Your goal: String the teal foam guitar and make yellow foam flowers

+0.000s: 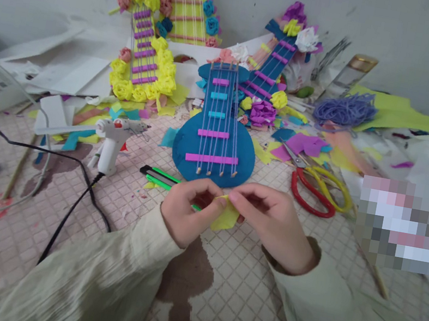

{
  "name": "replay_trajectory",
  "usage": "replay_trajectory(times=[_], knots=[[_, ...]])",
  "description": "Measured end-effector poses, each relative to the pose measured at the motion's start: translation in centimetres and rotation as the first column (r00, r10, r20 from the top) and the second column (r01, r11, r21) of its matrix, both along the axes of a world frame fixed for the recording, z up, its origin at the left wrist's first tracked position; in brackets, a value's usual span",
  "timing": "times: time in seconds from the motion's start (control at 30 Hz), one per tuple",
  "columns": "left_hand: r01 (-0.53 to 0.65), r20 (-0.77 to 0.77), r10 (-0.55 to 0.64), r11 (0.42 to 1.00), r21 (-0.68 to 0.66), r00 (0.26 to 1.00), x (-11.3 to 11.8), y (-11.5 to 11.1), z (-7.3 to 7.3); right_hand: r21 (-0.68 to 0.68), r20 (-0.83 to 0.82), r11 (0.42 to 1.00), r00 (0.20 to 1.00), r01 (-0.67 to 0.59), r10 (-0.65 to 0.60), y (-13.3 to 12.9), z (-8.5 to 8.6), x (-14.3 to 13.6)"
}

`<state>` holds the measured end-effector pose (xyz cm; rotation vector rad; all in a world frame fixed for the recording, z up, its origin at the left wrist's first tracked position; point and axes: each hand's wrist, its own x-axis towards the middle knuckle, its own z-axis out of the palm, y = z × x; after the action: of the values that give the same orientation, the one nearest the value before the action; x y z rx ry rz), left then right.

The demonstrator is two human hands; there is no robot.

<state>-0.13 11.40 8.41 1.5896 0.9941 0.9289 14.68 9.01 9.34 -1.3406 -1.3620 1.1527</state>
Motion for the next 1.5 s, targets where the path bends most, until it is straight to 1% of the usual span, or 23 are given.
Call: replay_trajectory(times=[0.2,0.63,0.83,0.93,1.23,1.5], knots=[[-0.004,-0.019,0.004,1.000,0.008,1.000,0.00,0.01,-0.12,0.010,0.001,1.000,1.000,0.004,-0.004,0.00,-0.08,0.00],[-0.004,-0.064,0.008,0.999,0.050,0.998,0.02,-0.07,0.16,0.019,0.019,1.000,1.000,-0.001,0.001,-0.05,-0.22,-0.01],[-0.018,-0.062,0.020,0.999,0.036,0.998,-0.07,-0.04,0.04,-0.001,-0.036,1.000,0.999,-0.006,0.006,-0.02,-0.10,-0.02],[-0.017,-0.058,0.019,0.999,0.031,0.998,-0.04,-0.01,0.05,0.014,-0.022,1.000,1.000,-0.022,0.022,-0.04,-0.03,-0.07],[0.010,-0.077,-0.006,0.998,0.058,0.997,0.09,-0.12,0.29,0.037,0.014,0.999,1.000,-0.013,0.013,-0.02,-0.27,-0.11],[0.001,-0.063,-0.001,1.000,-0.002,0.998,0.09,0.12,0.21,0.018,-0.051,1.000,0.999,0.003,-0.002,-0.03,-0.15,-0.04]])
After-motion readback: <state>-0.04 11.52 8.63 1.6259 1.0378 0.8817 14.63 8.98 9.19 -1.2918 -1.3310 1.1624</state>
